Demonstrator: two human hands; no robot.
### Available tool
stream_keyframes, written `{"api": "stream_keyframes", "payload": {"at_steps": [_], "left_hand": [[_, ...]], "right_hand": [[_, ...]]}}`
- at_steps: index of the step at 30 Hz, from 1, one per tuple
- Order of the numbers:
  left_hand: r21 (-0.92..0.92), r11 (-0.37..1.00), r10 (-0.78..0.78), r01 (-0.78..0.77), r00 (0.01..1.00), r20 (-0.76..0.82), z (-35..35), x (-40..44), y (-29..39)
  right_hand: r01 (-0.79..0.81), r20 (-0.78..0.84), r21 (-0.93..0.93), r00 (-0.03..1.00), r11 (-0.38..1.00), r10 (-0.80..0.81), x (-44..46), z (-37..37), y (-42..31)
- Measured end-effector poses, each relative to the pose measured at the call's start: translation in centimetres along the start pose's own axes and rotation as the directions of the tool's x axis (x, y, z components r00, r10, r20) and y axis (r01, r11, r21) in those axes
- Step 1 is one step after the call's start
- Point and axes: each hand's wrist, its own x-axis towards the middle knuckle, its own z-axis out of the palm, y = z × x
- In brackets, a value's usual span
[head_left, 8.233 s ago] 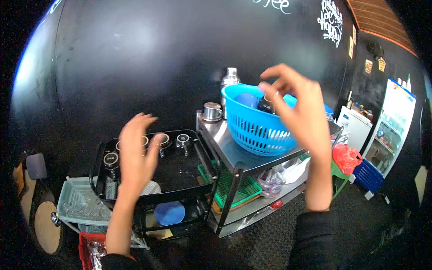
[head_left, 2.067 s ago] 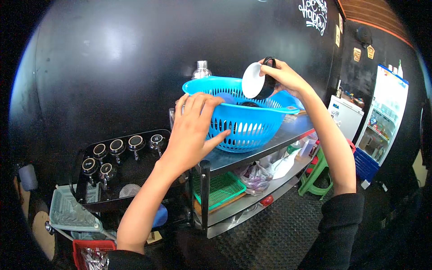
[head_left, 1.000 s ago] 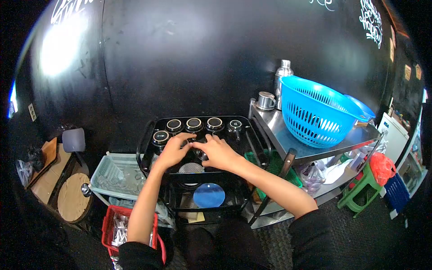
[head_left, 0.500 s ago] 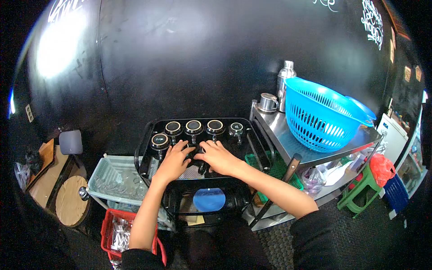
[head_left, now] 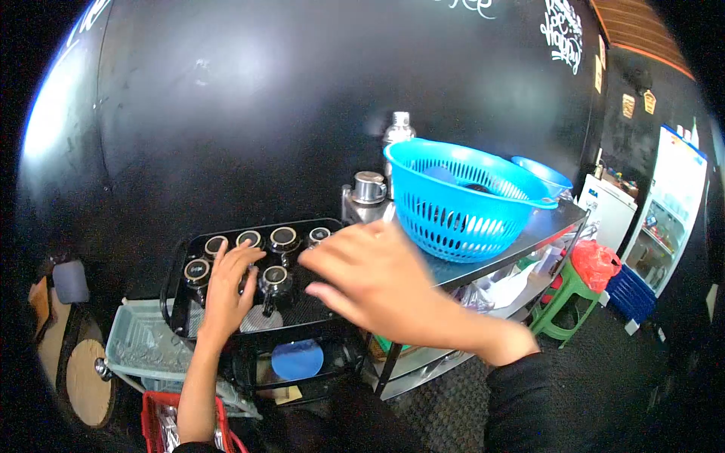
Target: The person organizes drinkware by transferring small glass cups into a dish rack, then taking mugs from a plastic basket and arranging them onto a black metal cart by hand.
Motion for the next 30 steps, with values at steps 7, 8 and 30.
{"api": "stream_keyframes", "payload": {"at_steps": [7, 8, 30], "left_hand": [[-0.323, 0.921, 0.211, -0.216, 0.976, -0.051, 3.3, 9.0, 11.0], [-0.351, 0.904, 0.220, -0.243, 0.970, -0.105, 4.0, 10.2, 12.5], [-0.389, 0.831, 0.349, -0.398, 0.917, -0.193, 10.0, 15.1, 13.9]], "right_hand": [[-0.302, 0.310, -0.280, 0.870, 0.911, 0.383, 6.3, -13.1, 14.1], [-0.464, 0.521, -0.295, 0.655, 0.835, 0.548, 7.4, -13.2, 17.0], [-0.954, 0.848, 0.024, 0.177, 0.298, 0.499, 1.0, -3.4, 28.6]]}}
